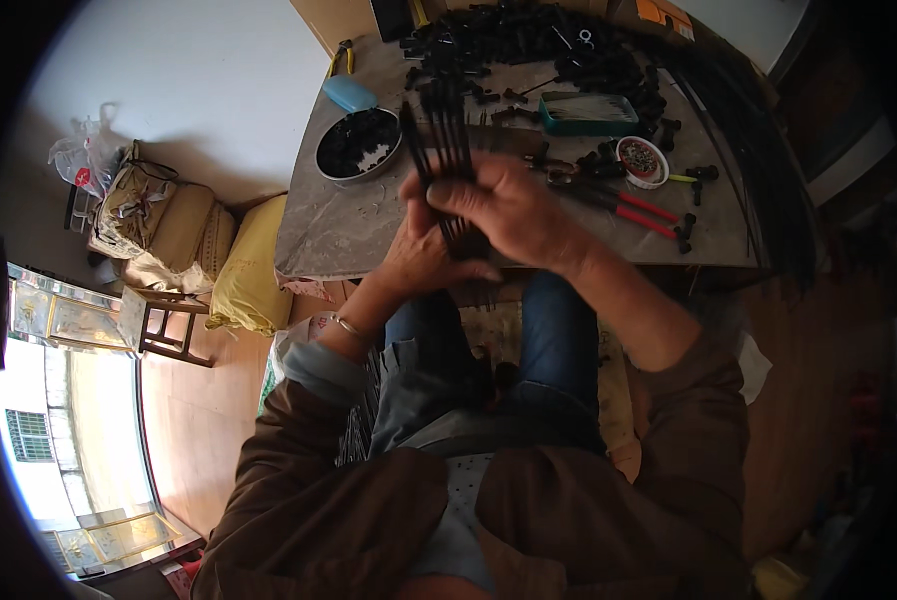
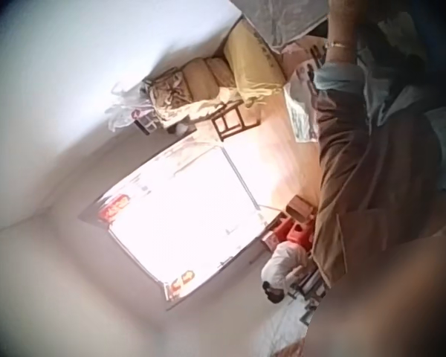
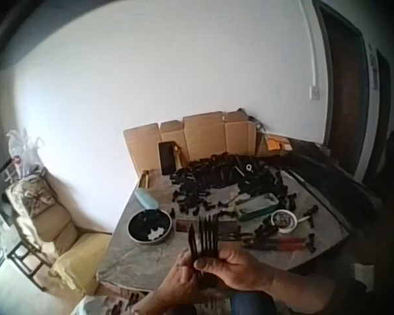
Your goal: Assembling umbrella ribs by inserting spokes into plastic connectors and securing them.
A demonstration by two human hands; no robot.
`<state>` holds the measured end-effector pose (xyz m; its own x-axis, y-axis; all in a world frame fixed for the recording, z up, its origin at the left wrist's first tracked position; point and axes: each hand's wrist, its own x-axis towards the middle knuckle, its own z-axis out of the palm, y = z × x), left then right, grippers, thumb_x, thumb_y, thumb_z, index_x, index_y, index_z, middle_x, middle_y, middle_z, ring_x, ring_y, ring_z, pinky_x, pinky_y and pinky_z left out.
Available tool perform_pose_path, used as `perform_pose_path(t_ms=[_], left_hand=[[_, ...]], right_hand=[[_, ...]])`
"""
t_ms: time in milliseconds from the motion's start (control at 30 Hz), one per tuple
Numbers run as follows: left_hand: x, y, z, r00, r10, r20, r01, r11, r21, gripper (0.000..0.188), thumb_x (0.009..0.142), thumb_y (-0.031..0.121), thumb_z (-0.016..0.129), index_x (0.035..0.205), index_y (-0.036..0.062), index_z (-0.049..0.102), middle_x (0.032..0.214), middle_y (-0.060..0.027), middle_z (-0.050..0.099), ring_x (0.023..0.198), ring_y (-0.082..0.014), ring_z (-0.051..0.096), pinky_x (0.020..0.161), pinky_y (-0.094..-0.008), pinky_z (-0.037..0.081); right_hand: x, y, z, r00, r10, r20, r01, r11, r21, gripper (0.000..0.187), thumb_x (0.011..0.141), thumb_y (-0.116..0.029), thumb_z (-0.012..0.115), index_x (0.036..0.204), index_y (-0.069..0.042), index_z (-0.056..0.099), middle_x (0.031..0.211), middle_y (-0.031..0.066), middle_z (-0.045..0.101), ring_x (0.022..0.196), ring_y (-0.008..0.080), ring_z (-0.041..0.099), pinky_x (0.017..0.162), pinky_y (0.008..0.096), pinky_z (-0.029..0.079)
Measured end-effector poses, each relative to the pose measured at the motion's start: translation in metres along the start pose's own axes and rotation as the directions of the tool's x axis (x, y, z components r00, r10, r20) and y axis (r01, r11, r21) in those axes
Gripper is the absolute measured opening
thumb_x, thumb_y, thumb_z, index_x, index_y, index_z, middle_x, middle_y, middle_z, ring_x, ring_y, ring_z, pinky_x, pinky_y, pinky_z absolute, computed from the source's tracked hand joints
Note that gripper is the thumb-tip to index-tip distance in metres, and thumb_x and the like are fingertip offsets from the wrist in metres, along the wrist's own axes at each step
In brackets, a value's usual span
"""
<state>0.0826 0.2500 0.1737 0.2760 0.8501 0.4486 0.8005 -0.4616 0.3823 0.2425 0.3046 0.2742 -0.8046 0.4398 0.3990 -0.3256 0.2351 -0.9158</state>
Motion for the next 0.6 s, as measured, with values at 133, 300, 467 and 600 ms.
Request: perform_pose_path(t_ms=[133, 300, 467, 600], left_hand=[[-0.005, -0.004, -0.013, 0.997, 0.026, 0.067, -0.026, 1.0, 0.0, 0.119, 0.057, 0.062, 0.076, 0.147, 0.0066, 0.021, 0.154, -0.0164, 0.015, 0.143, -0.0385, 0.011, 0.113, -0.0559, 0.013], [-0.001, 0.007, -0.078, 0.986, -0.141, 0.086, 0.153, 0.592, -0.791, 0.112, 0.064, 0.058, 0.077, 0.148, 0.0063, 0.023, 0.151, -0.0152, 0.028, 0.142, -0.0284, 0.021, 0.113, -0.0437, 0.02], [0.033, 0.066, -0.101, 0.987, -0.157, 0.026, 0.088, 0.399, -0.913, 0.037, 0.091, 0.014, 0.06, 0.126, 0.0042, 0.057, 0.117, -0.0062, 0.063, 0.099, -0.0092, 0.057, 0.085, -0.0251, 0.048], [0.036, 0.066, -0.09, 0.949, -0.297, -0.108, 0.057, 0.498, -0.865, 0.019, 0.092, 0.01, 0.059, 0.107, 0.0009, 0.065, 0.1, -0.0062, 0.068, 0.094, -0.0121, 0.062, 0.084, -0.0259, 0.049]], right_hand=[[-0.013, 0.011, 0.004, 1.0, 0.011, 0.029, -0.012, 0.999, 0.034, 0.017, 0.097, -0.009, 0.05, 0.107, 0.0, 0.061, 0.088, 0.0044, 0.065, 0.086, 0.0126, 0.061, 0.081, 0.0269, 0.049], [-0.013, 0.014, 0.005, 1.0, 0.009, 0.022, -0.01, 0.999, 0.034, 0.017, 0.096, -0.009, 0.051, 0.106, -0.001, 0.061, 0.089, 0.0053, 0.065, 0.087, 0.013, 0.061, 0.084, 0.0283, 0.048], [-0.018, 0.011, 0.005, 0.997, 0.05, -0.057, -0.058, 0.986, -0.154, 0.017, 0.096, -0.01, 0.051, 0.108, -0.002, 0.061, 0.094, 0.007, 0.067, 0.089, 0.0139, 0.062, 0.084, 0.0279, 0.048], [-0.001, -0.02, -0.02, 0.944, 0.276, 0.178, -0.15, 0.844, -0.515, 0.029, 0.087, -0.013, 0.06, 0.114, -0.002, 0.06, 0.096, 0.0085, 0.067, 0.09, 0.0165, 0.064, 0.084, 0.0278, 0.05]])
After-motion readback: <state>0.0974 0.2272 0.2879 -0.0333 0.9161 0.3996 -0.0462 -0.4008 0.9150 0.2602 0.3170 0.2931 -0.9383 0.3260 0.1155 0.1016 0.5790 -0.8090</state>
